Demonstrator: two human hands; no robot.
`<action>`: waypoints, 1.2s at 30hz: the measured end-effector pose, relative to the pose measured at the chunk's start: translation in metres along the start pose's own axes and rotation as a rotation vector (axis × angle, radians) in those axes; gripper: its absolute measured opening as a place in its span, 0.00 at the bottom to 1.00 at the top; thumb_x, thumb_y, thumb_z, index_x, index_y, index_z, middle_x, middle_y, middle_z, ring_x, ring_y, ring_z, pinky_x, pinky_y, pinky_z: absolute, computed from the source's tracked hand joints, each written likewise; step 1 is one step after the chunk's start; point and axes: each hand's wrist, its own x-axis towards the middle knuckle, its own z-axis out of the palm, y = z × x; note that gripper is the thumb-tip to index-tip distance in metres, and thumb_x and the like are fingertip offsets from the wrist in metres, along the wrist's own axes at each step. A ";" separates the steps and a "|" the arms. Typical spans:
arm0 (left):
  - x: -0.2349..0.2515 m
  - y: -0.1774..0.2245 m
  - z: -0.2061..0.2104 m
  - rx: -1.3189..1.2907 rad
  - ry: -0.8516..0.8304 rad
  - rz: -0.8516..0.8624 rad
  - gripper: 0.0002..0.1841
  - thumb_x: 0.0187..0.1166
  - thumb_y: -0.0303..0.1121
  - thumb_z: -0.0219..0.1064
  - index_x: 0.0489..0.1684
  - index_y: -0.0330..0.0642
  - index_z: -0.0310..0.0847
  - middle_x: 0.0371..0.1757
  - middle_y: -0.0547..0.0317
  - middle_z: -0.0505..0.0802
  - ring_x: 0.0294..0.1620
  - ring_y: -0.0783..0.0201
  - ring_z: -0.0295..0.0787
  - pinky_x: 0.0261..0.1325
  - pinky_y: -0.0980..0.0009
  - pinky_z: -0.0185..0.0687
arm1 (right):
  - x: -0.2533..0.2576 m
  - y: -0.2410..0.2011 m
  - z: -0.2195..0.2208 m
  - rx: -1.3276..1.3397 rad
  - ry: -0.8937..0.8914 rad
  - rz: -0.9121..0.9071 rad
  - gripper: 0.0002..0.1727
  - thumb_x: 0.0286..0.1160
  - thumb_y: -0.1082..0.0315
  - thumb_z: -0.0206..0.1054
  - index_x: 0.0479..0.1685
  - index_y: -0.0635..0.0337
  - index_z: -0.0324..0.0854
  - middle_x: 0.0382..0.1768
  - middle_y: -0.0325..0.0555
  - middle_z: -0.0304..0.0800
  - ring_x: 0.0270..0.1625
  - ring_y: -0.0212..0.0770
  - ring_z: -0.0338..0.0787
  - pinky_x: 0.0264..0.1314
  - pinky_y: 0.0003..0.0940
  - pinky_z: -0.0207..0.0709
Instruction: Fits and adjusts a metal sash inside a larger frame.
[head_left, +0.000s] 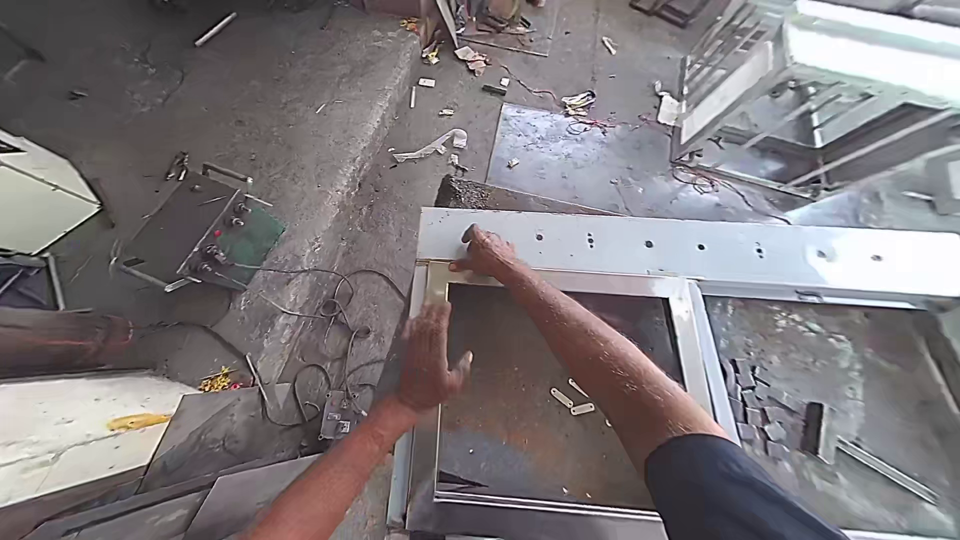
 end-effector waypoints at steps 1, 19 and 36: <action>0.023 -0.002 0.012 0.047 0.019 -0.117 0.53 0.72 0.62 0.66 0.90 0.29 0.56 0.89 0.35 0.68 0.92 0.41 0.59 0.90 0.35 0.50 | -0.004 0.003 0.000 0.008 0.037 0.020 0.48 0.46 0.36 0.86 0.71 0.50 0.78 0.54 0.54 0.92 0.62 0.61 0.88 0.59 0.71 0.78; 0.055 -0.020 0.044 0.332 -0.258 -0.299 0.64 0.67 0.64 0.67 0.96 0.31 0.30 0.96 0.32 0.41 0.95 0.34 0.41 0.89 0.33 0.45 | -0.461 0.231 0.127 -0.104 0.035 0.037 0.29 0.92 0.43 0.42 0.46 0.55 0.83 0.48 0.51 0.88 0.56 0.55 0.86 0.54 0.51 0.76; 0.059 -0.015 0.041 0.384 -0.238 -0.238 0.62 0.66 0.56 0.72 0.94 0.26 0.34 0.94 0.28 0.48 0.95 0.36 0.45 0.93 0.45 0.48 | -0.467 0.244 0.135 -0.210 0.400 -0.043 0.37 0.84 0.31 0.45 0.22 0.52 0.77 0.18 0.43 0.80 0.27 0.47 0.85 0.36 0.46 0.74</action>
